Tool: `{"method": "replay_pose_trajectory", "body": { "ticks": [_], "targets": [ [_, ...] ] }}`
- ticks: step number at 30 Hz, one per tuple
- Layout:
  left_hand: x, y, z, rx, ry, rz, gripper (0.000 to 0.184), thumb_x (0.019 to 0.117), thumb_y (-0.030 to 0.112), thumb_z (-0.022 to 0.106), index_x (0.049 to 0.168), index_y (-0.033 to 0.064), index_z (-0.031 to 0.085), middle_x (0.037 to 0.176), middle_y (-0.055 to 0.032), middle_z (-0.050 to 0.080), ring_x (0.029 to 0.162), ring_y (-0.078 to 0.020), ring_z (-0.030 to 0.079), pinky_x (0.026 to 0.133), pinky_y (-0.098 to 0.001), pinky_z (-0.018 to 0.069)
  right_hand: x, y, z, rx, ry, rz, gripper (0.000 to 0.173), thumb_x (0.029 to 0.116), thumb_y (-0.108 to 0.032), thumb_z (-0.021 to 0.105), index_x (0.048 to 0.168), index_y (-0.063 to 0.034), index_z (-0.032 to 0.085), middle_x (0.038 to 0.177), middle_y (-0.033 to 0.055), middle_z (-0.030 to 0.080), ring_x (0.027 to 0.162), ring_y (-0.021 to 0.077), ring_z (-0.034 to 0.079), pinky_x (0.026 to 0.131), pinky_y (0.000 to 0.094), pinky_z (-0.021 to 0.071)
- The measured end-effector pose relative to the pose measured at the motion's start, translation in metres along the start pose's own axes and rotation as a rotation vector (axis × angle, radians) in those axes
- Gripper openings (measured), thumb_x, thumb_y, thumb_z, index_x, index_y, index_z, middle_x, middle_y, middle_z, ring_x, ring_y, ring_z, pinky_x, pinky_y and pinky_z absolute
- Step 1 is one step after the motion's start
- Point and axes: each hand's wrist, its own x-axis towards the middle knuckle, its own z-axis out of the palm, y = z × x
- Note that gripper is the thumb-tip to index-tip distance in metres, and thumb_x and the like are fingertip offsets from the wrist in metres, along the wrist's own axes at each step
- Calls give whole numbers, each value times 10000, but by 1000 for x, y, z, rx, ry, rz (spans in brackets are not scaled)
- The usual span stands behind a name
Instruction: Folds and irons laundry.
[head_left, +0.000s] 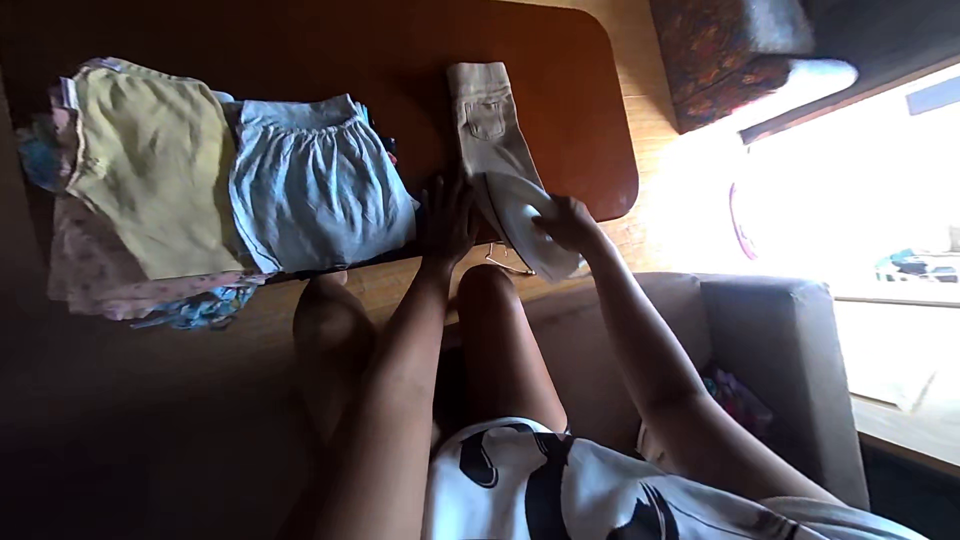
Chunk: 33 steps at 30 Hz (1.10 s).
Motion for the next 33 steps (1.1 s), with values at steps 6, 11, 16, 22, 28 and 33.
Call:
{"method": "replay_pose_trajectory", "body": {
  "ticks": [6,11,16,22,28,33],
  "targets": [
    [2,-2,2,-4,-75,24,420,1018,286,504,1423,335,606,1662,-136,326,1541,-481,191,1207,-699,100,-26,21,3,-23,-17,105,426,999,-292,687,1311,-8,626,1154,271,682,1102,440,658,969,658,489],
    [3,0,-6,-1,-114,-18,422,1007,312,529,1422,299,605,1659,-113,340,1550,-453,188,1203,-707,97,43,-37,-9,-18,14,-42,419,978,-272,701,1288,1,634,1180,265,675,1125,427,653,976,638,496],
    [4,-1,-5,14,-80,8,402,1020,293,498,1402,311,621,1669,-51,335,1551,-426,215,1208,-698,128,59,-50,-13,-13,21,-80,415,975,-237,704,1282,29,620,1177,282,668,1125,436,651,980,635,495],
    [2,-3,-3,7,-41,58,405,1003,257,536,1391,209,641,1657,-42,362,1537,-461,233,1180,-729,159,-16,12,2,18,72,111,417,991,-277,703,1266,29,635,1125,303,677,1072,472,661,935,670,499],
    [3,-1,-3,17,-118,30,428,1016,258,511,1433,225,601,1655,-20,367,1557,-442,177,1198,-723,82,14,-11,-9,3,59,81,437,989,-301,697,1281,19,635,1172,283,676,1132,446,649,983,652,485],
    [3,2,-8,24,-97,15,414,1006,250,507,1406,270,614,1616,-40,432,1545,-432,228,1194,-710,141,46,-27,-18,8,81,59,438,994,-315,683,1264,27,633,1172,276,675,1125,438,653,977,639,492]
  ]
}}
